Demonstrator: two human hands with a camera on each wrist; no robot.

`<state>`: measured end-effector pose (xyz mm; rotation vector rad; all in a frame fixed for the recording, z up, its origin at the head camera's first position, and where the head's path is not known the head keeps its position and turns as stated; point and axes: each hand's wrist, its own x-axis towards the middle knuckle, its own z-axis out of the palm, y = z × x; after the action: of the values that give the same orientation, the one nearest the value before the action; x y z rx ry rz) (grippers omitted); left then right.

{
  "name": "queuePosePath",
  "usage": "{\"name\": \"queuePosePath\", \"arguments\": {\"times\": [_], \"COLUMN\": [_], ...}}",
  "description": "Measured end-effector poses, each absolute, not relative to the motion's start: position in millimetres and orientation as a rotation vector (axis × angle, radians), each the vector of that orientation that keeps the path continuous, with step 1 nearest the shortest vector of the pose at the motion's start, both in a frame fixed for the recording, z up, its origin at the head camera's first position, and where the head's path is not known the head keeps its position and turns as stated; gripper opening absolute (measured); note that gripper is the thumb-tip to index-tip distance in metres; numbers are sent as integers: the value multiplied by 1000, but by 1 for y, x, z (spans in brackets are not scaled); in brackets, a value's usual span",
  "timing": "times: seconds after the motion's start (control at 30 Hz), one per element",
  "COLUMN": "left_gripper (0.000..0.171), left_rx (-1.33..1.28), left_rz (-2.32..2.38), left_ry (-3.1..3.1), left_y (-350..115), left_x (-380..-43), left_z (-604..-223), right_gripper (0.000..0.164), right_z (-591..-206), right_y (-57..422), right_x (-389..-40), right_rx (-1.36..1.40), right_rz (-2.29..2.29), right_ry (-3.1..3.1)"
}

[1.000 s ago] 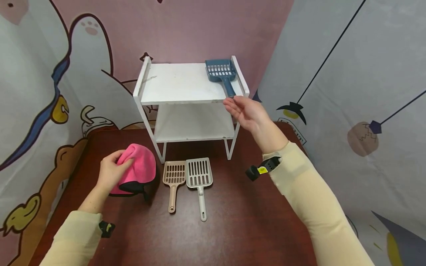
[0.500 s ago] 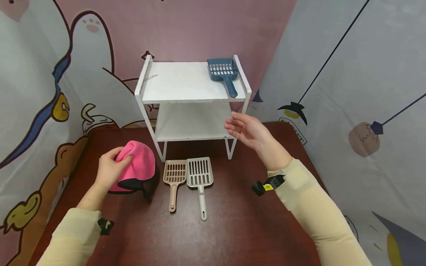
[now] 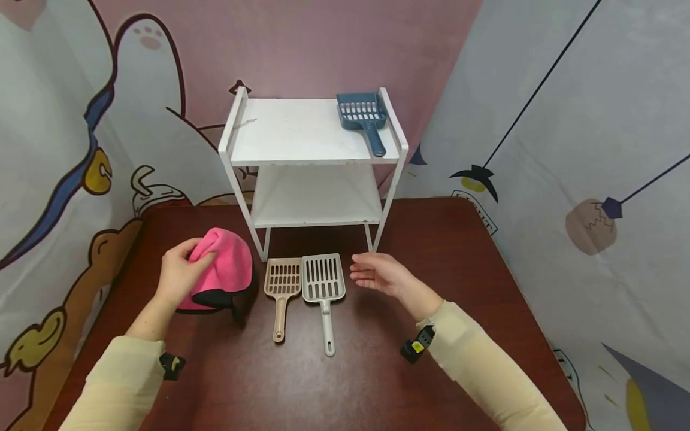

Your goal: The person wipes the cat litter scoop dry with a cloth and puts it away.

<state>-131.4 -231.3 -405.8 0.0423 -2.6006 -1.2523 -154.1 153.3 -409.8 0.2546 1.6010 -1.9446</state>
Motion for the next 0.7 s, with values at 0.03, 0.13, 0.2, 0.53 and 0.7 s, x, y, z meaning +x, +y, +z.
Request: {"name": "queuePosePath", "arguments": {"times": [0.03,0.13,0.2,0.53,0.7], "left_gripper": [30,29,27,26,25], "left_rx": [40,46,42,48,41], "left_rz": [-1250,-1243,-1245,-1252,-1257], "left_ry": [-2604,-2607,-2606,-2614,-2616], "left_y": [-231,-232,-232,-230,-231], "left_x": [-131,-133,-134,-134,-134], "left_z": [-406,-408,-409,-413,-413], "right_gripper": [4,10,19,48,50], "right_z": [-420,-449,-465,-506,-515], "right_y": [152,148,145,128,121], "right_x": [-153,-148,-145,-127,-120], "right_rx": [273,319,344,391,382], "right_rz": [-1926,-1861,-1814,-1605,-1546], "right_ry": [1605,1632,1652,1787,1845]}}
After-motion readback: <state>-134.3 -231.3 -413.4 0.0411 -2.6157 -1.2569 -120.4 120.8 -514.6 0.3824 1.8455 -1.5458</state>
